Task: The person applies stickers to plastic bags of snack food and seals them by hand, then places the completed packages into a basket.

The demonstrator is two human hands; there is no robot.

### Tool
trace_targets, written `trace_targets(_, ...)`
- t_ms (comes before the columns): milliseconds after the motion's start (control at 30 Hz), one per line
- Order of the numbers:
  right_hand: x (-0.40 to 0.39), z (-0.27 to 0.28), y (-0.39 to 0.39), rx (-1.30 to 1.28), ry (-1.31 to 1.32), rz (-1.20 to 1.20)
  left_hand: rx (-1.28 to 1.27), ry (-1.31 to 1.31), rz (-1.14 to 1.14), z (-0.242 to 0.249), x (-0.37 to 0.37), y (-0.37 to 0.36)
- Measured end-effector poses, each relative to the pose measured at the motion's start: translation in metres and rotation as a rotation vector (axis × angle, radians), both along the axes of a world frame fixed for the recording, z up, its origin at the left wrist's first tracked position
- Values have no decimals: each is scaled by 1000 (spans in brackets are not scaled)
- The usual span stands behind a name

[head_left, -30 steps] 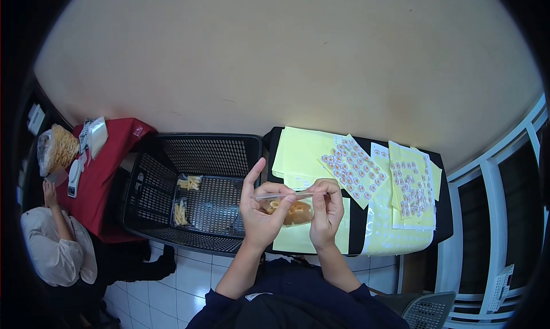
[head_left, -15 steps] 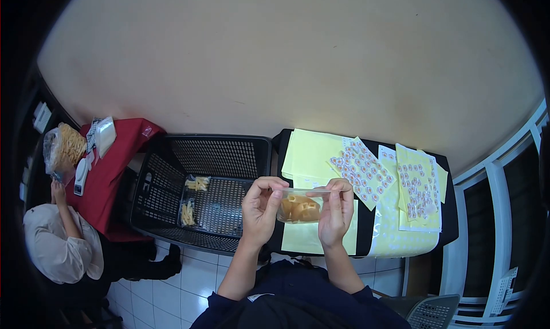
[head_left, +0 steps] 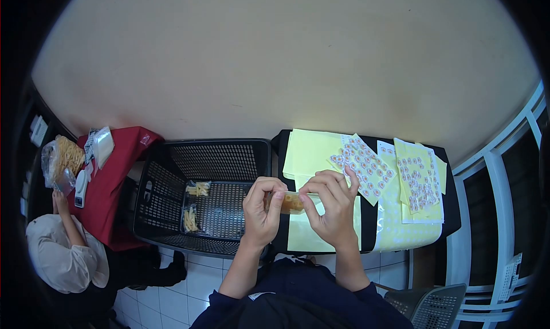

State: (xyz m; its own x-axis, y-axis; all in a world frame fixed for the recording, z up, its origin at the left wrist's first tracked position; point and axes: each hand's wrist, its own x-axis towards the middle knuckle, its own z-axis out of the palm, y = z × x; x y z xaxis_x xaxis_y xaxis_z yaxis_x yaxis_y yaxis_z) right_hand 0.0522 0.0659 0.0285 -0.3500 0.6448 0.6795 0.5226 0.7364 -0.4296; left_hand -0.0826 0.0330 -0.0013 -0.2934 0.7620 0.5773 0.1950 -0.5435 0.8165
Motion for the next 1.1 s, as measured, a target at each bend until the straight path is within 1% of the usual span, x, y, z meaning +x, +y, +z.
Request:
trace_targets(133, -3, 2, -1, -3, 7, -3, 3, -94, -56, -1, 1, 2)
trace_targets(267, -2, 1, 0, 18, 6, -8, 5, -117, -129, 5, -1, 2)
trace_targets(333, -1, 1, -1, 24, -2, -12, -46, 81, -124, 6, -4, 2)
trace_targets(433, 2, -2, -2, 27, 7, -31, -65, 126, -147, 2, -2, 3)
trace_targets(667, 15, -4, -5, 28, -9, -64, -81, 145, -165, 2, 11, 6)
trace_targets(733, 20, -5, -5, 28, -13, -70, -89, 221, -137, 5, 15, 6)
trace_targets(833, 29, -8, -6, 24, -20, -86, -107, 194, -140, 4, 24, 5)
trace_targets(900, 34, -13, -6, 7, -5, -58, -97, 192, -150, -3, 26, 7)
trace_targets(967, 41, -20, -9, -10, -16, -77, -143, 188, -184, -12, 28, 5)
trace_targets(1033, 48, -31, -13, -67, -51, -30, -159, 188, -228, -20, 31, 1)
trace_targets(1100, 57, -43, -16, -81, -67, -43, -242, 214, -254, -25, 36, -3)
